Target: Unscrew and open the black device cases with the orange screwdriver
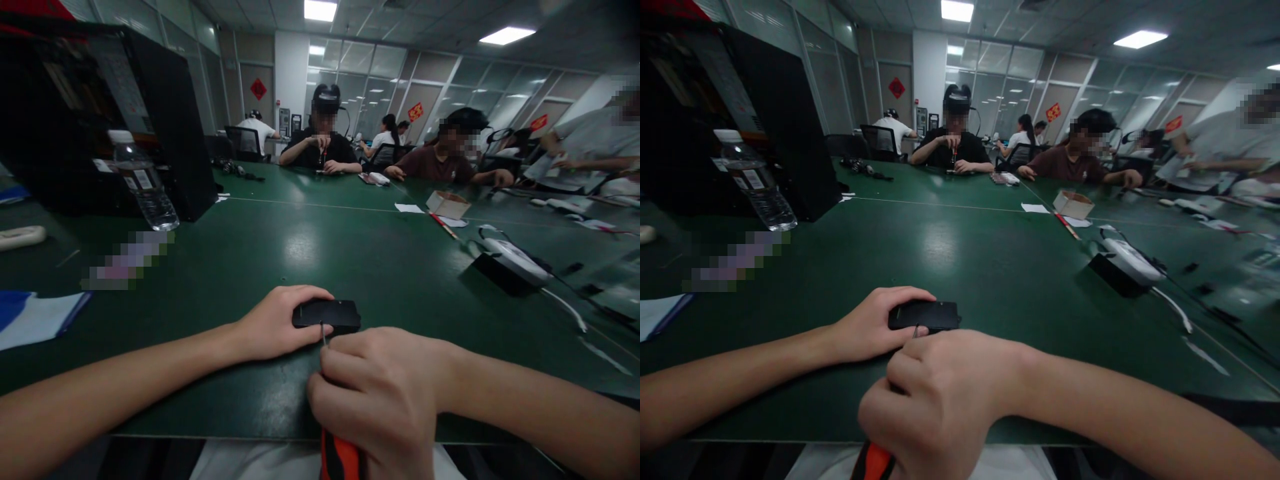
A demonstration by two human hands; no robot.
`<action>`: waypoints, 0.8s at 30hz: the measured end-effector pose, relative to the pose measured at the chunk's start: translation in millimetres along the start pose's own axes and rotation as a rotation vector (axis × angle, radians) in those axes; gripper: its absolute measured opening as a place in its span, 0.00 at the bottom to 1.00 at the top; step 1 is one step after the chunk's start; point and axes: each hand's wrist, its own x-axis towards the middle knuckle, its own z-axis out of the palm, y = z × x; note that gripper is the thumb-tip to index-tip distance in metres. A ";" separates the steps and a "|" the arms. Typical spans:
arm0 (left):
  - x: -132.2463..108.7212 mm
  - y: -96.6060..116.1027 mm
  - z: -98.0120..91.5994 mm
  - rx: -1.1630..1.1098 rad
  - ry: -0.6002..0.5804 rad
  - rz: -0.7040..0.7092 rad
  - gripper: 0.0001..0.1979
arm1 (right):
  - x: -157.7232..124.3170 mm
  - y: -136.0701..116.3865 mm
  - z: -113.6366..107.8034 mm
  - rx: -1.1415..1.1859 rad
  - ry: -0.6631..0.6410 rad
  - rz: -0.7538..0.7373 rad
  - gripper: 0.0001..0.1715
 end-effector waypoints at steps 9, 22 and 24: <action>-0.6 -3.1 1.9 -0.053 -0.005 0.027 0.17 | 7.8 50.4 -32.7 0.421 0.089 0.197 0.17; -0.3 -7.0 1.2 0.034 -0.006 0.066 0.22 | 14.9 81.4 -79.0 0.164 -0.193 0.346 0.02; -0.2 -6.6 0.9 0.031 -0.006 0.064 0.22 | 13.4 80.8 -74.7 0.165 -0.118 0.285 0.05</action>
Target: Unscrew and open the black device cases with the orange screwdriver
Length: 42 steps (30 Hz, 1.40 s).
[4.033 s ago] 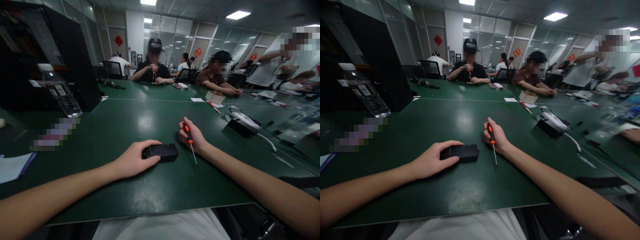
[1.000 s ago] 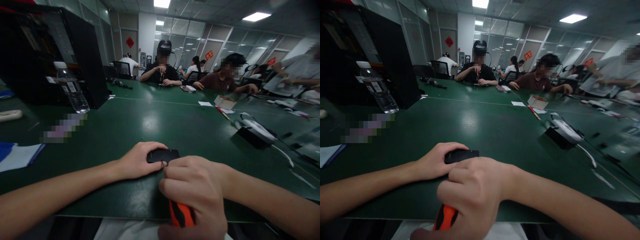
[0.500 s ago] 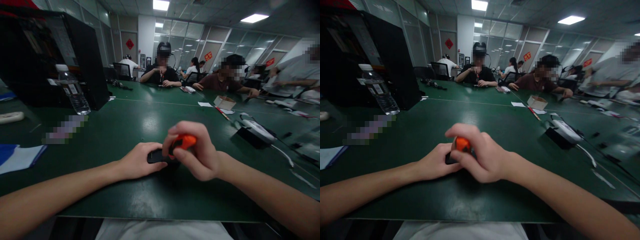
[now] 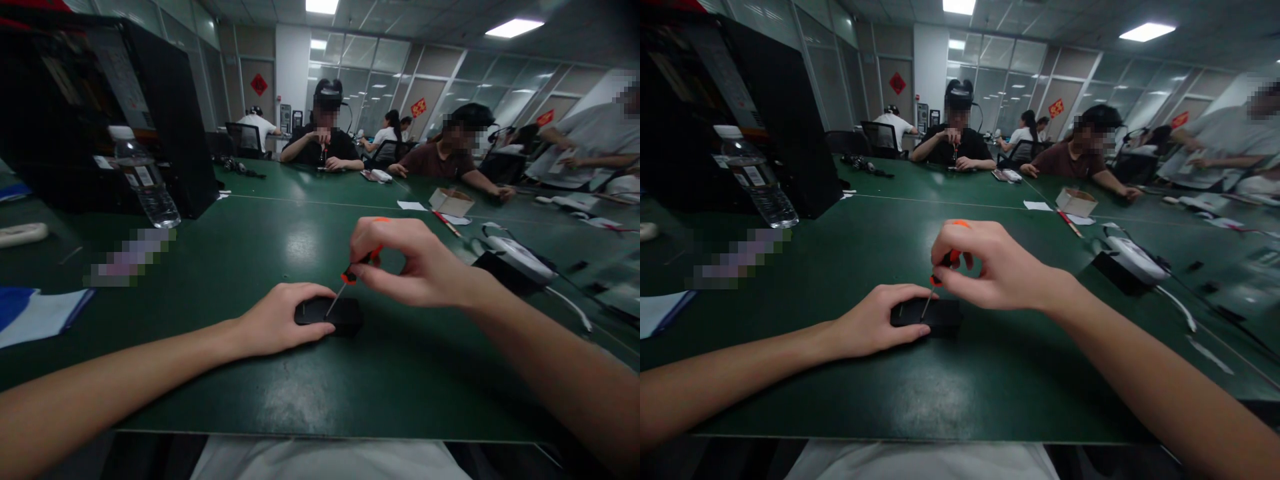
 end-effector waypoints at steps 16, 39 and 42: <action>0.7 0.6 -1.0 -0.029 -0.011 -0.024 0.20 | -4.3 -15.5 5.0 -0.051 0.024 0.020 0.30; 0.7 2.2 -2.9 0.003 -0.016 -0.029 0.22 | -2.6 -14.8 -29.3 0.089 -0.055 0.330 0.22; 0.8 2.4 -3.1 0.006 -0.021 -0.027 0.22 | -2.8 -11.3 -29.5 0.095 -0.056 0.341 0.22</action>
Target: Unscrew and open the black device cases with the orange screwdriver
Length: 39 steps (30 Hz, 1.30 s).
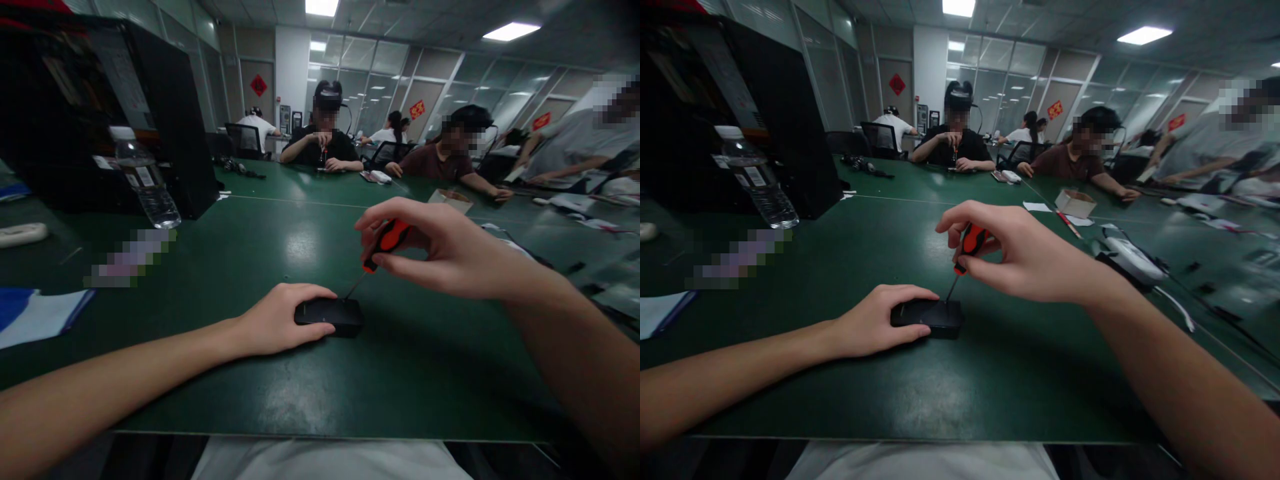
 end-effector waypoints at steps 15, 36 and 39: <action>0.2 0.2 -0.3 -0.024 0.007 0.006 0.22 | -0.4 -2.2 -10.0 -0.153 -0.066 -0.096 0.12; 1.7 5.2 -12.6 0.005 -0.013 0.040 0.17 | -3.0 -7.4 -8.0 -0.328 -0.099 -0.108 0.08; 0.8 6.4 -13.4 0.042 0.008 0.080 0.18 | -4.4 -11.4 -7.8 -0.320 -0.122 -0.119 0.07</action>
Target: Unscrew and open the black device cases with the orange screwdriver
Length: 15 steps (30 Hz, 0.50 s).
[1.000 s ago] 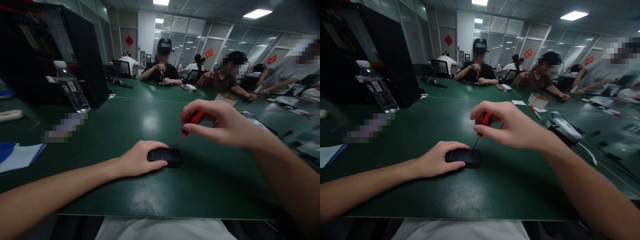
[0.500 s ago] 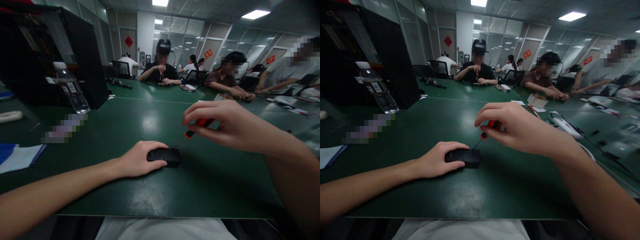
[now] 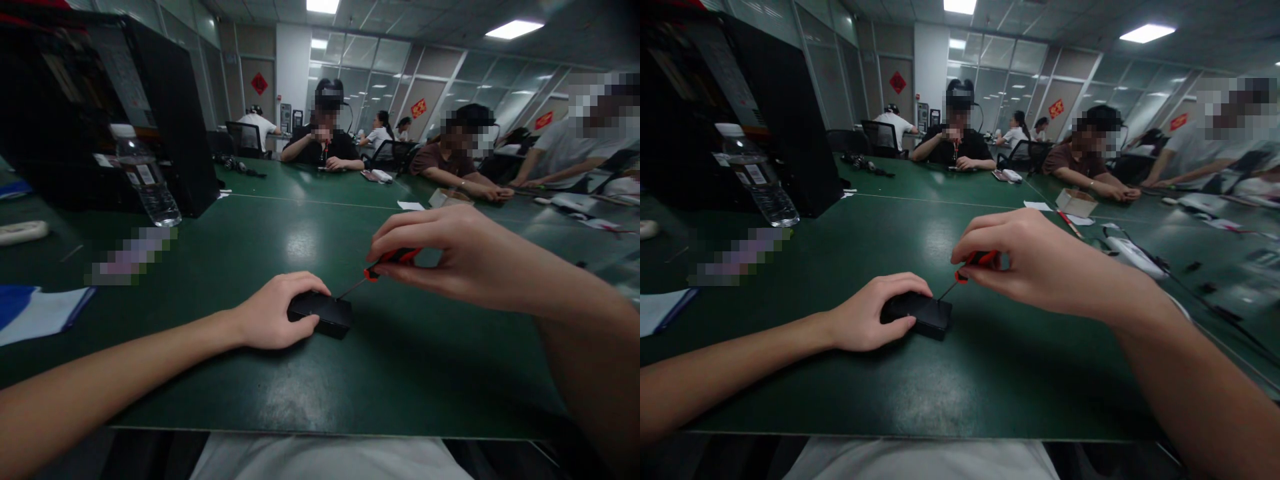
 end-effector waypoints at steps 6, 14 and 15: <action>4.6 -1.6 12.2 0.115 -0.017 0.011 0.21 | -1.0 -5.3 1.7 -0.050 -0.002 0.009 0.08; 5.9 -9.8 17.2 0.106 -0.018 -0.023 0.22 | 1.8 -1.6 1.9 0.038 0.023 -0.010 0.13; 5.7 -10.4 17.3 0.102 -0.016 -0.022 0.22 | 0.8 -1.5 -0.4 0.051 -0.016 -0.007 0.14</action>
